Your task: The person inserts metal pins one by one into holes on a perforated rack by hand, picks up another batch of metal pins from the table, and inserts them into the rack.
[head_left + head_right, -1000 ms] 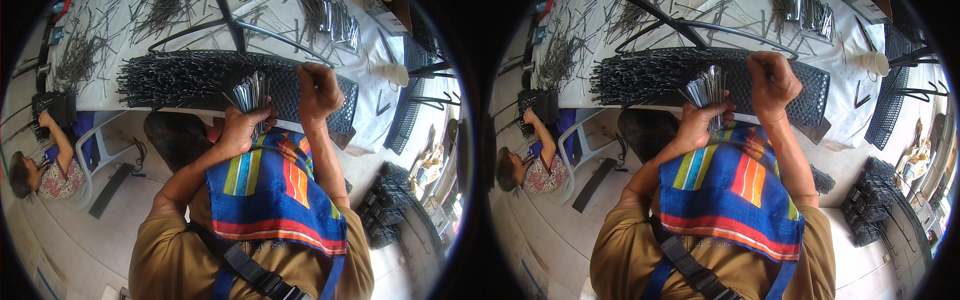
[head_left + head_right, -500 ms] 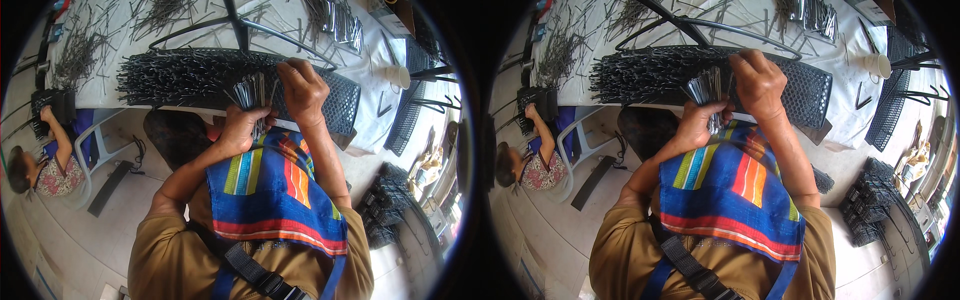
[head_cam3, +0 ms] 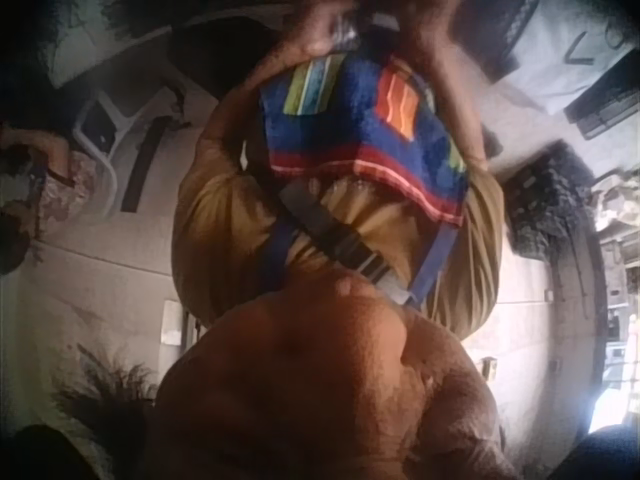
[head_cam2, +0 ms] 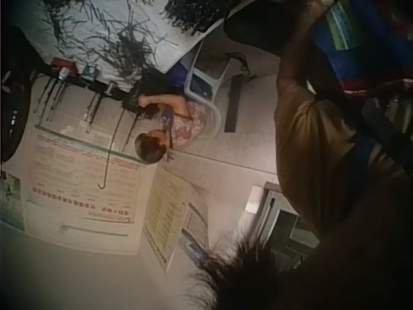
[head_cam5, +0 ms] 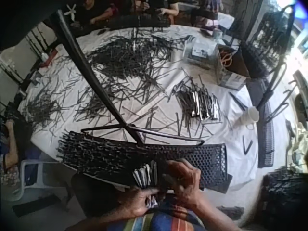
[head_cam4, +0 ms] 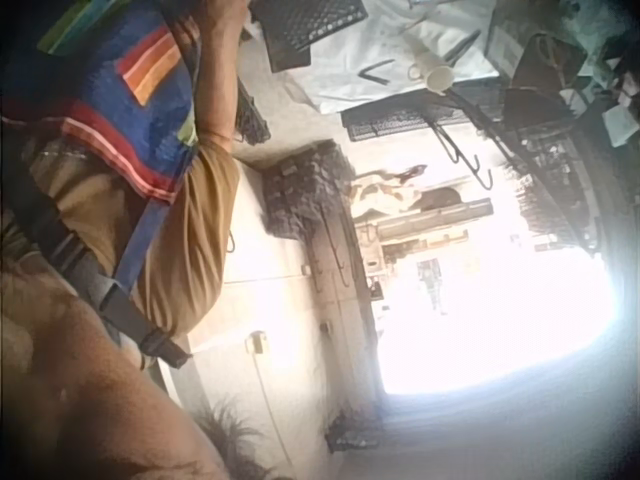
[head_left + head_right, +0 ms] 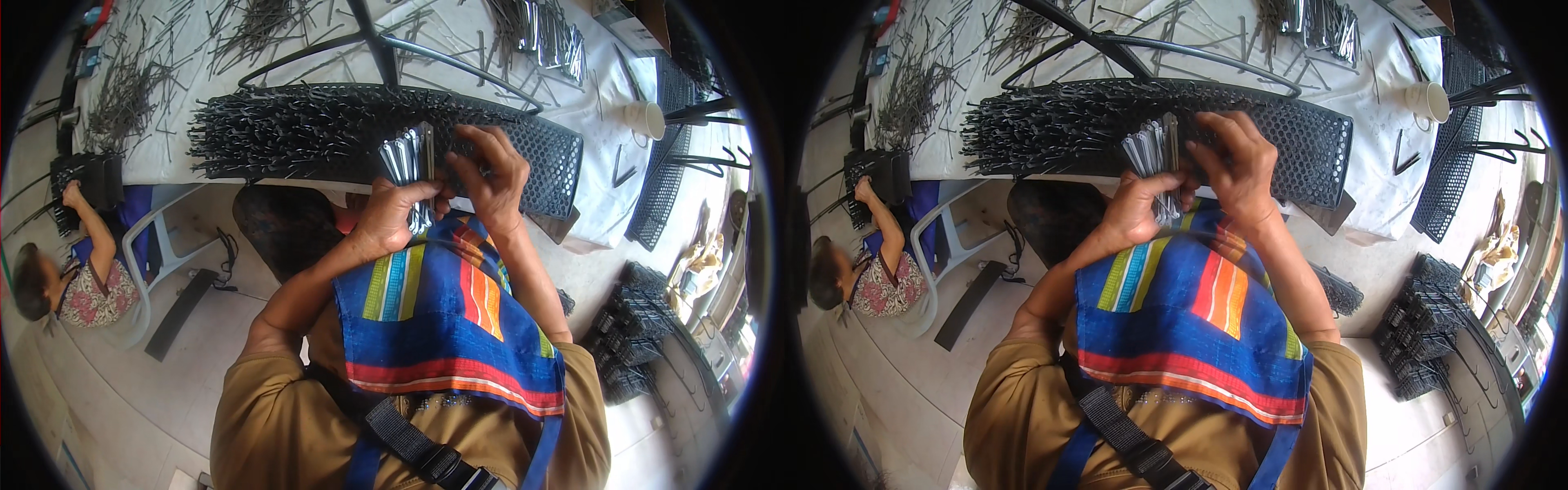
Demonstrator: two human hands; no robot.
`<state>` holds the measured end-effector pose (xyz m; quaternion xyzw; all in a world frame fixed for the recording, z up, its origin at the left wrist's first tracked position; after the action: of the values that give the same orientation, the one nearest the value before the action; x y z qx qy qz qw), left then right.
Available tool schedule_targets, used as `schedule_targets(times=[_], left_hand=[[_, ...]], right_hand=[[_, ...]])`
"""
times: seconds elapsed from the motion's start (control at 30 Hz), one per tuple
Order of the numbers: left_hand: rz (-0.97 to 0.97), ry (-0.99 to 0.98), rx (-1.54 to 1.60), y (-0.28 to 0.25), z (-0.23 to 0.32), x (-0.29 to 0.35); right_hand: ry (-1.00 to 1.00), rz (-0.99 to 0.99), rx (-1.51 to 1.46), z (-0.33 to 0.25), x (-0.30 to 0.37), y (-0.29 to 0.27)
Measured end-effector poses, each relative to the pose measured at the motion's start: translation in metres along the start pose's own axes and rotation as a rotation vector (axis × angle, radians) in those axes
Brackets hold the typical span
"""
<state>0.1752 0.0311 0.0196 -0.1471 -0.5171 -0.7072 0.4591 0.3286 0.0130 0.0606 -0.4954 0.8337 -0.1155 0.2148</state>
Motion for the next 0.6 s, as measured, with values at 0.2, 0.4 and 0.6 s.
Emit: schedule_targets(times=[0.2,0.4,0.6], left_hand=[[0.101,-0.016,-0.035,0.006,-0.002,0.003],[0.144,0.099,-0.129,0.007,0.001,0.004],[0.160,0.079,-0.156,0.006,0.001,0.004]], right_hand=[[0.649,0.157,-0.738,0.027,0.009,0.002],[0.268,0.418,-0.416,0.023,-0.008,-0.015],[-0.085,0.364,0.070,0.009,-0.019,-0.007]])
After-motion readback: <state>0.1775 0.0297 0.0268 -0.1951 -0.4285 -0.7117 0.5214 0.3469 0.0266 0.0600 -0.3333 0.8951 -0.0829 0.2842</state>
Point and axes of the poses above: each hand's wrist, its own x-axis away from the middle knuckle, its own y-axis out of the palm, z = x × y, the point moved 3 cm from there along -x, towards the middle knuckle, and after that the axes turned 5 degrees about z, right-handed, at the moved point
